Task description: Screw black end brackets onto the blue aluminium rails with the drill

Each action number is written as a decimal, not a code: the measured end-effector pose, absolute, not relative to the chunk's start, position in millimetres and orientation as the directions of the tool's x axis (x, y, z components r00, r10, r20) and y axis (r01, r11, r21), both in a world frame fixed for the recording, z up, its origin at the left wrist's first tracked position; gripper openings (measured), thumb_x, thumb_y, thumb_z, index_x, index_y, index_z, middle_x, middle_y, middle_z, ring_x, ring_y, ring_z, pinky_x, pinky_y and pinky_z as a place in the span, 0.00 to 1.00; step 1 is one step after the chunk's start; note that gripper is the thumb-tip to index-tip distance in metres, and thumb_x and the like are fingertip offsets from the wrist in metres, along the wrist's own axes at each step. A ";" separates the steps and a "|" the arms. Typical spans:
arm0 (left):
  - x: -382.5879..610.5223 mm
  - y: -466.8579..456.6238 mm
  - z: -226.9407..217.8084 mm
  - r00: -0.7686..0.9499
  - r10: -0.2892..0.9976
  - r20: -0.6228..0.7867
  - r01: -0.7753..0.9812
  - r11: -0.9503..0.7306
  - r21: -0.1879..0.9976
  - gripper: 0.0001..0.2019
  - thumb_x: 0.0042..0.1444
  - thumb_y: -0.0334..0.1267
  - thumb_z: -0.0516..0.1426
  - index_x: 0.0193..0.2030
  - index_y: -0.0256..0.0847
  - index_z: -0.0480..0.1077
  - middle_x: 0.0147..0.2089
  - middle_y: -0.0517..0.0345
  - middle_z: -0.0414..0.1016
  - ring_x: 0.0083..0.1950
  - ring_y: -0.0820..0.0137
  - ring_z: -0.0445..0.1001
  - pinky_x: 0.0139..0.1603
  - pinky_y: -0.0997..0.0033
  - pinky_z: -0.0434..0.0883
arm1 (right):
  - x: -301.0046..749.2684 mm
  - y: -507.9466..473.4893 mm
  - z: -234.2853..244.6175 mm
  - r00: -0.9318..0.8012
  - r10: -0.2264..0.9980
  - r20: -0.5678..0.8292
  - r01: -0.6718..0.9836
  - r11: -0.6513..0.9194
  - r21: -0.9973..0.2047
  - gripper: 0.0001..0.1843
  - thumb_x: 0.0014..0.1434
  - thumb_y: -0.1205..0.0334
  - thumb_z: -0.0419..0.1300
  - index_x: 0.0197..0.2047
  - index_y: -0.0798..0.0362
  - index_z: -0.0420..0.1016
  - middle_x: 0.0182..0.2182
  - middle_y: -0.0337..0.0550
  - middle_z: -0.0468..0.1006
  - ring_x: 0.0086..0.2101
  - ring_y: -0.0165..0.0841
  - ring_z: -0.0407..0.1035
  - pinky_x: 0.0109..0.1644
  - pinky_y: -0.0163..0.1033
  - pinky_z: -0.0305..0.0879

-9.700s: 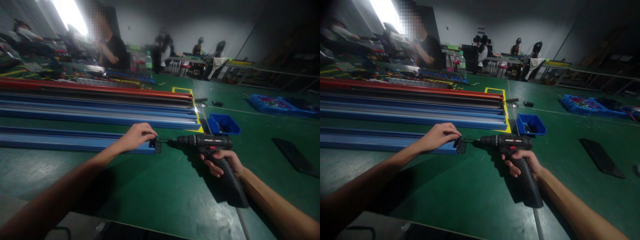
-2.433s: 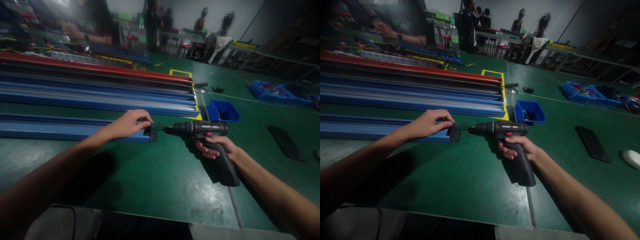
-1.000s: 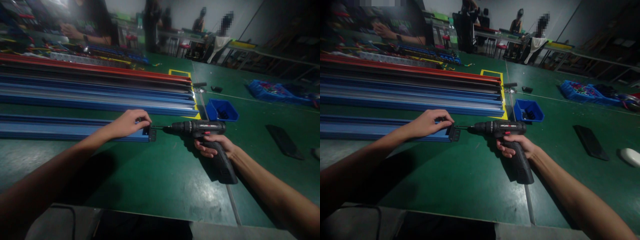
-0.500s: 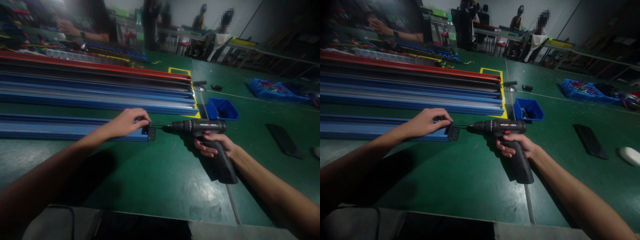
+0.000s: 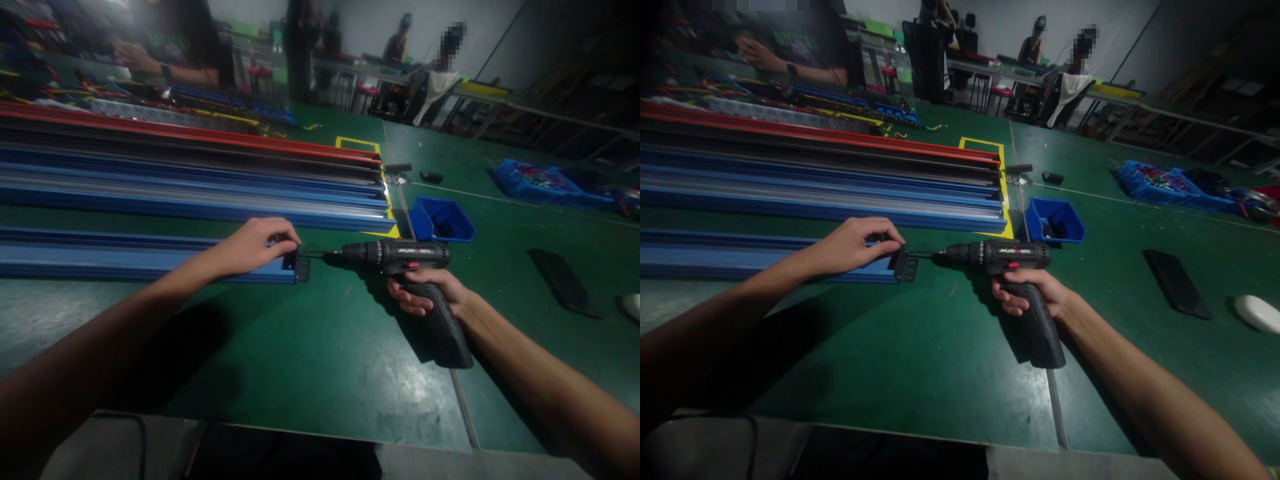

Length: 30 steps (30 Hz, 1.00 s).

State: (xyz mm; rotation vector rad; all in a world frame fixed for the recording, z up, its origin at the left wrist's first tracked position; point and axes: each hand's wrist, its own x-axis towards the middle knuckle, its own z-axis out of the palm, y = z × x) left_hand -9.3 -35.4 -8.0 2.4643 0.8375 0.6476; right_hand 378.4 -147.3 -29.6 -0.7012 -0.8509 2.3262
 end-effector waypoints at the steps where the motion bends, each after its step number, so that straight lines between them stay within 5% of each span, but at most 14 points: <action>1: -9.3 -35.3 -8.3 0.705 0.650 0.284 0.436 -0.713 0.549 0.11 0.66 0.45 0.58 0.42 0.41 0.78 0.41 0.56 0.81 0.40 0.68 0.77 0.45 0.69 0.72 | 378.4 -147.6 -29.5 -0.708 0.650 -0.274 -0.320 -0.642 -0.697 0.14 0.68 0.61 0.62 0.44 0.66 0.79 0.31 0.44 0.76 0.18 0.19 0.59 0.28 0.28 0.71; 30: -9.2 -35.3 -8.1 0.706 0.647 0.288 0.437 -0.718 0.541 0.10 0.66 0.44 0.59 0.42 0.41 0.78 0.41 0.56 0.81 0.41 0.68 0.77 0.45 0.69 0.71 | 377.3 -147.6 -28.0 -0.705 0.650 -0.283 -0.308 -0.641 -0.703 0.14 0.67 0.60 0.62 0.45 0.66 0.78 0.32 0.45 0.76 0.18 0.19 0.59 0.28 0.29 0.70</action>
